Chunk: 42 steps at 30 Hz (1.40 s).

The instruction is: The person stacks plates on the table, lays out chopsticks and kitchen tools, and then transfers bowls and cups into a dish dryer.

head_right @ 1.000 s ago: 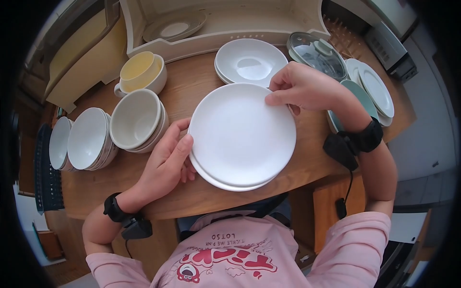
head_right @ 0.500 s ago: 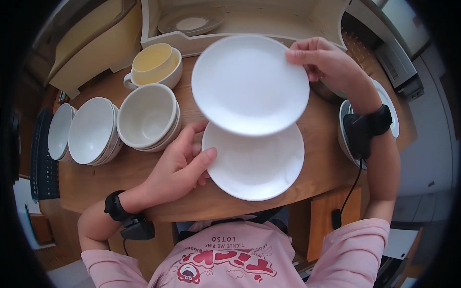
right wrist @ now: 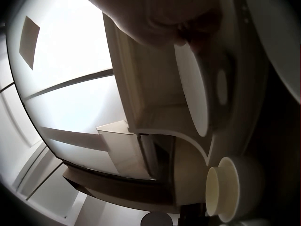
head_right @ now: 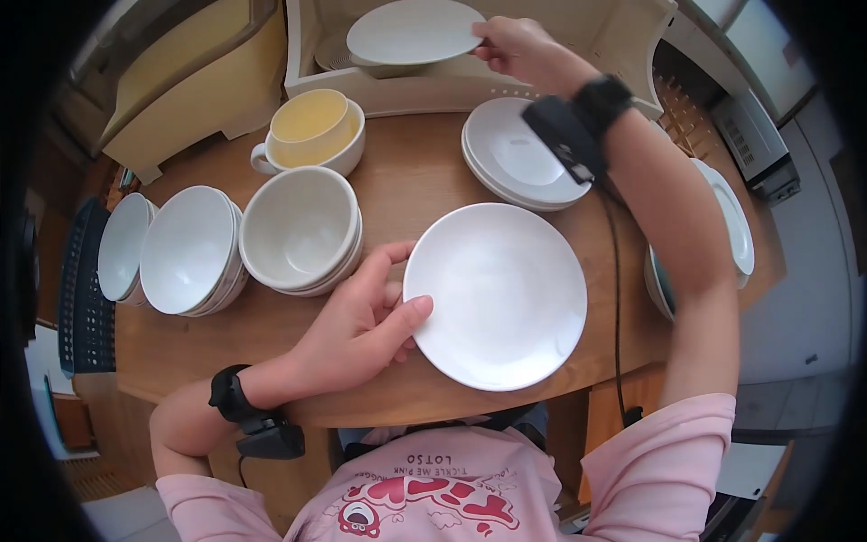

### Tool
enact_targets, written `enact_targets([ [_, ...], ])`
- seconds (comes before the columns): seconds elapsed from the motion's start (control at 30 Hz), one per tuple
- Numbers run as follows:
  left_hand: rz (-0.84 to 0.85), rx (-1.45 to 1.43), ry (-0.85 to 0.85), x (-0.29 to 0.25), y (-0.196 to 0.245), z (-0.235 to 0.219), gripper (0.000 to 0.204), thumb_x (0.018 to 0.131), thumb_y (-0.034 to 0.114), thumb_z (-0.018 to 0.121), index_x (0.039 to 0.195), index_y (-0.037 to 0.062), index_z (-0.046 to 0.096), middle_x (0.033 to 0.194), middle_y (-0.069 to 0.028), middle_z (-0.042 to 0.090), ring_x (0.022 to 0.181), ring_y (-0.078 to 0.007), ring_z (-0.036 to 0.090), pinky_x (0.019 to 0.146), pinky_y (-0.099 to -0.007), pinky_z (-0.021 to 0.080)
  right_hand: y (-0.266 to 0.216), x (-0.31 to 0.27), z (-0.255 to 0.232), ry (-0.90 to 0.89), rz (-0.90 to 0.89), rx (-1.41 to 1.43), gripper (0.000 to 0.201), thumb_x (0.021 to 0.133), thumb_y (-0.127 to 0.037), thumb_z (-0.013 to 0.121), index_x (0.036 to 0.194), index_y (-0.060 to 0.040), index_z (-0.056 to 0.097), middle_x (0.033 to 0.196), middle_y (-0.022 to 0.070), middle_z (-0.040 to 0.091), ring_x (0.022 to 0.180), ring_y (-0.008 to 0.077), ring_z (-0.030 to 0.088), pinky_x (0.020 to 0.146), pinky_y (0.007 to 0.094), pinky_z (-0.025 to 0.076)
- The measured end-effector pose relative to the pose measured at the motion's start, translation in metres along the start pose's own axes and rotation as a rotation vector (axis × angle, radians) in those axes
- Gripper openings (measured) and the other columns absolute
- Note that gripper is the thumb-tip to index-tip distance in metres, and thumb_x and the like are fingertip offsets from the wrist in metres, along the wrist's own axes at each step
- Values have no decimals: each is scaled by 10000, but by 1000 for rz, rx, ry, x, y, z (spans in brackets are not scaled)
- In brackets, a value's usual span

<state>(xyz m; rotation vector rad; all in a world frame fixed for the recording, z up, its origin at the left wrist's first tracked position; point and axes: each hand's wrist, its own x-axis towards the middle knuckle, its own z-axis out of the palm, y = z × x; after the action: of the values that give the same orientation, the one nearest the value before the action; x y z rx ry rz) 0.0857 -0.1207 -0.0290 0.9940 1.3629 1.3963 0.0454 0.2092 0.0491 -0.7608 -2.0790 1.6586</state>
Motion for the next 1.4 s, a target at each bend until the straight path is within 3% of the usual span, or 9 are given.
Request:
enact_targets([
  [0.2, -2, 7, -14, -1, 0, -1, 509, 951, 148, 525, 1321, -108, 289, 686, -24, 546, 625, -52, 496, 565, -223, 394, 10, 60, 51, 142, -8, -80, 141, 899, -163, 589, 906, -22, 594, 770, 47, 614, 639, 94, 576, 509, 224, 429],
  [0.27, -16, 23, -69, -1, -3, -5, 519, 977, 175, 506, 1364, -47, 239, 771, -28, 572, 641, -50, 503, 558, -207, 412, 14, 68, 60, 133, -20, -86, 151, 895, -168, 585, 928, -21, 600, 794, 52, 625, 653, 94, 581, 513, 229, 433],
  [0.53, 13, -13, -71, 0, -4, -5, 502, 971, 136, 506, 1363, -44, 247, 767, -35, 574, 651, -54, 512, 568, -214, 414, 22, 80, 77, 130, 10, -129, 177, 900, -195, 565, 959, -34, 606, 852, 58, 642, 703, 97, 582, 527, 260, 448],
  [0.6, 17, 1, -71, 0, -3, -5, 498, 971, 132, 505, 1361, -43, 250, 769, -37, 575, 652, -54, 514, 568, -215, 416, 25, 84, 73, 59, -30, -70, 149, 894, -192, 577, 905, -46, 602, 822, 57, 638, 661, 106, 564, 518, 256, 440],
  [0.83, 35, -17, -27, 0, -3, -2, 493, 945, 144, 533, 1312, -94, 303, 677, -31, 537, 622, -67, 496, 569, -236, 395, 30, 95, 66, 134, 98, -159, 160, 861, -181, 605, 769, -52, 591, 670, 45, 588, 514, 119, 496, 415, 255, 363],
  [0.9, 30, -9, -27, 0, -2, -2, 493, 944, 143, 534, 1311, -94, 306, 675, -29, 536, 620, -66, 495, 568, -235, 394, 31, 99, 63, 102, 19, -417, 177, 783, -169, 584, 745, -7, 645, 718, 89, 647, 506, 165, 569, 478, 301, 468],
  [1.1, 18, 2, -23, 0, -1, -2, 484, 943, 140, 536, 1305, -91, 312, 666, -18, 519, 604, -59, 471, 552, -231, 377, 37, 105, 74, 321, -96, -799, 213, 753, -190, 598, 716, 0, 688, 722, 159, 685, 708, 271, 688, 681, 334, 534],
  [1.2, 24, -14, -25, 0, -1, -1, 475, 946, 140, 531, 1302, -88, 314, 667, -14, 514, 602, -53, 462, 547, -228, 370, 34, 97, 73, 293, -107, -836, 228, 751, -198, 597, 743, 3, 704, 756, 168, 694, 803, 297, 693, 738, 348, 535],
  [1.4, -15, -43, -22, -1, 4, 0, 475, 953, 136, 522, 1311, -86, 302, 685, -19, 529, 615, -51, 471, 557, -222, 376, 16, 83, 71, 237, -155, -953, 231, 739, -226, 615, 744, -16, 713, 774, 158, 697, 771, 272, 696, 709, 341, 540],
])
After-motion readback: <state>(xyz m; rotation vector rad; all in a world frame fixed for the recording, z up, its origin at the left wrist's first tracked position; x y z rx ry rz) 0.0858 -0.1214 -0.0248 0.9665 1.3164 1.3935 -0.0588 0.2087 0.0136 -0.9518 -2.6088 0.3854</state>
